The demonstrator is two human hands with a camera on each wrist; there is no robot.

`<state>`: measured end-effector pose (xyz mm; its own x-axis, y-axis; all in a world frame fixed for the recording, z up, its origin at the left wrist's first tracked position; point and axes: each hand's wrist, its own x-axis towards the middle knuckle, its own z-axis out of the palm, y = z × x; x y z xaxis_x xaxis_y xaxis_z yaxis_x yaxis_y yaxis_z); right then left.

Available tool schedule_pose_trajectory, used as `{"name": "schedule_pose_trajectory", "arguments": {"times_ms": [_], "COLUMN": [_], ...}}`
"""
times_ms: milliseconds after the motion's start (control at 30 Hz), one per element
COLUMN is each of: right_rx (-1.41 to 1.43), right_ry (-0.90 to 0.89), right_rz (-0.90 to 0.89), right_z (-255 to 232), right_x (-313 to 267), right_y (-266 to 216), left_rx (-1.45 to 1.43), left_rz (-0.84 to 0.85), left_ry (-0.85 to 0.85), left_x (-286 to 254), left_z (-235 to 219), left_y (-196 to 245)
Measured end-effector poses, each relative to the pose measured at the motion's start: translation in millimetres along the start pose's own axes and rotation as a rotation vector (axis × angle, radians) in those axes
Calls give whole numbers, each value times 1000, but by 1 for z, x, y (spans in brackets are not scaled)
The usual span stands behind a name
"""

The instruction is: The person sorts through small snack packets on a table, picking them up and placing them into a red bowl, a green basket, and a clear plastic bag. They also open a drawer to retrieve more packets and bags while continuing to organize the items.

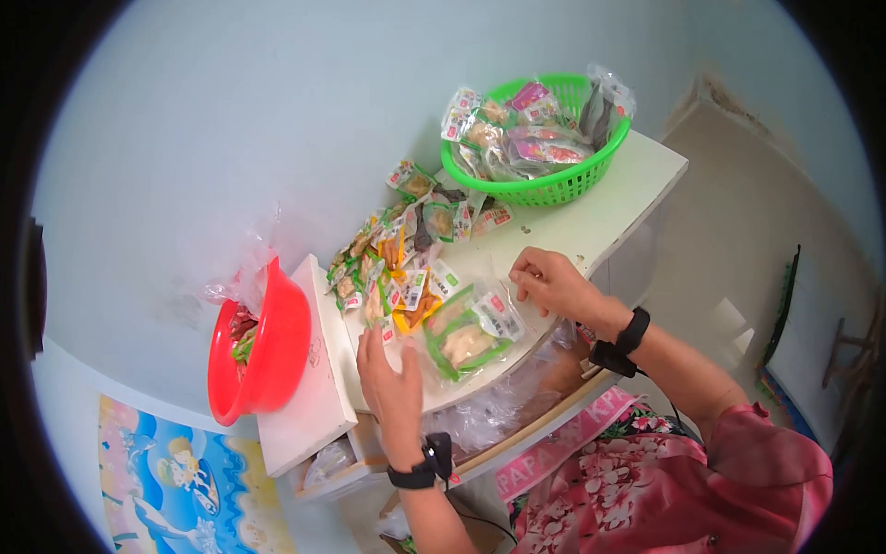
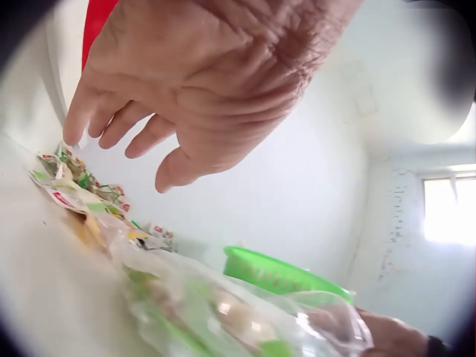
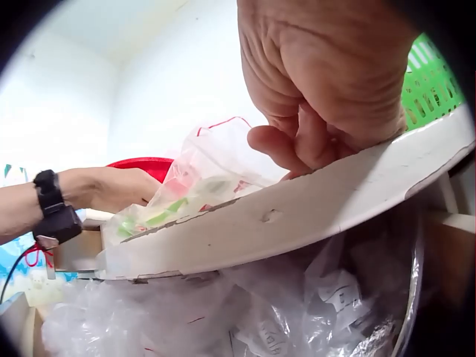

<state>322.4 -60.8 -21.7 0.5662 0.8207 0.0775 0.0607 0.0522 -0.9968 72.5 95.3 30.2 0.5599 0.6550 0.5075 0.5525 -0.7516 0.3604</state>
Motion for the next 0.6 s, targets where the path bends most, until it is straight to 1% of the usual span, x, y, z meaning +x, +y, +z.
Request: {"name": "schedule_pose_trajectory", "arguments": {"times_ms": [100,200,300,400,500,600], "right_rx": [-18,12,2,-12,-20,-34], "right_ry": [-18,-30,-31,-21,-28,-43], "right_rz": [-2,-4,8,-10,-33,-40], "right_z": [-2,-3,-3,-3,-4,-3], "right_x": [-1,-4,-4,-3,-5,-6], "right_y": [-3,-4,-5,-4,-7,-8], "left_rx": [101,169,184,187,175,139], "left_rz": [-96,-251,-320,-390,-409,-459], "left_ry": [-31,-132,-155,-165,-140,-177], "left_x": [41,76,92,98,95,93], "left_z": [26,36,44,50,50,45], "left_y": [-43,-55,-61,-68,-78,-83]}}
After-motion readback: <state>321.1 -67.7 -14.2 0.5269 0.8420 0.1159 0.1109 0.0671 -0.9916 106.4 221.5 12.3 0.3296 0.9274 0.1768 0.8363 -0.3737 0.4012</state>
